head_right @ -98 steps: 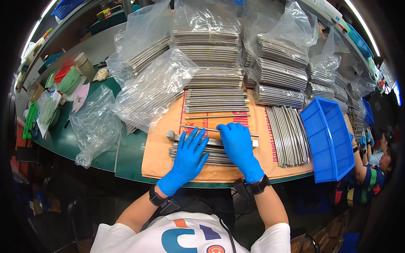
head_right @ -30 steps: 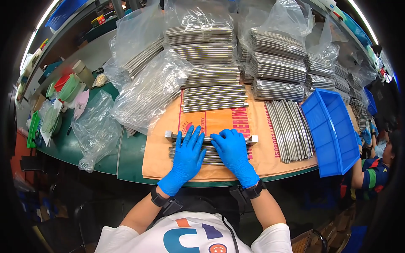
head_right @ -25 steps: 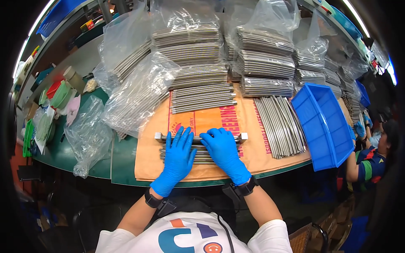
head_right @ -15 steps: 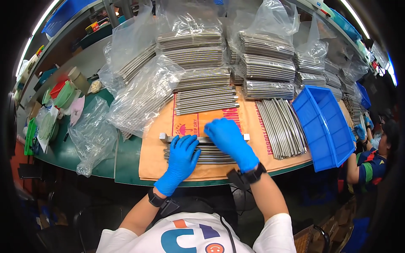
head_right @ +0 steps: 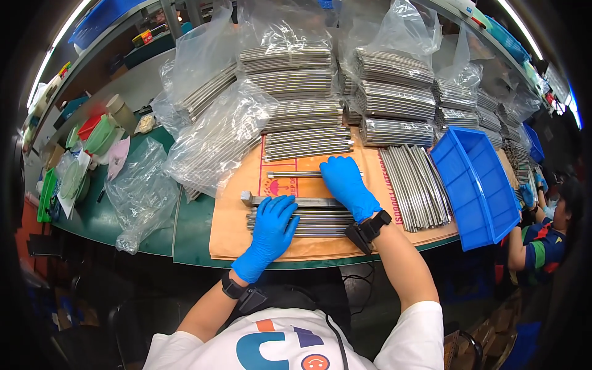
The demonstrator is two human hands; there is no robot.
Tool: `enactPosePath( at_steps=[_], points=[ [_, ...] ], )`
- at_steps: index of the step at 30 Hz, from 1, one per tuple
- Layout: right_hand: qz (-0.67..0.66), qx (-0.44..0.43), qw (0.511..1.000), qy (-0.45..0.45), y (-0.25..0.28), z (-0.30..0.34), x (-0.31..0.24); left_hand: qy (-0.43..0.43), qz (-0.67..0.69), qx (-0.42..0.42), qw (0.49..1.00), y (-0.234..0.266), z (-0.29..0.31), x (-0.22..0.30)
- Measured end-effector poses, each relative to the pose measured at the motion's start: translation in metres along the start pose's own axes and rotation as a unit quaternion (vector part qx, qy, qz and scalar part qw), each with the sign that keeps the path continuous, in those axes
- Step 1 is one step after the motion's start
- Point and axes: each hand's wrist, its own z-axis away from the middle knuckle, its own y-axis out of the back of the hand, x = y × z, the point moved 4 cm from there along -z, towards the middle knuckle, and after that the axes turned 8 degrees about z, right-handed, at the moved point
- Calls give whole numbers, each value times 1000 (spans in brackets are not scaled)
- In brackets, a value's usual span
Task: The person places metal rods into a metal jig by hand, removes them, and then puts the rods into a blue bin. After moving the bin aside, the person continues placing more metal rods into the jig.
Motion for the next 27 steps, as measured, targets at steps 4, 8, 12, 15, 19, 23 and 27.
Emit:
enactPosePath(
  at_steps=[4, 8, 12, 15, 19, 23, 27],
  points=[
    [62, -10, 998, 24, -1, -2, -5, 4, 7, -5, 1000, -4, -2, 0],
    [33, -13, 999, 10, 12, -2, -9, 11, 4, -17, 1000, -1, -2, -3],
    [-115, 129, 984, -41, 45, 32, -26, 3, -44, -30, 999, 3, -5, 5],
    [-172, 134, 973, -71, 51, 64, -42, -1, -41, -58, 997, 1, -5, 6],
    [-193, 141, 968, -80, 49, 67, -54, 14, -92, -102, 990, -7, -6, 4],
    [-216, 150, 962, -75, 46, 65, -55, 49, -104, -103, 988, -9, -4, 2],
    [-234, 156, 956, -79, 40, 64, -56, 42, -115, -110, 986, -11, -6, 2]
  ],
)
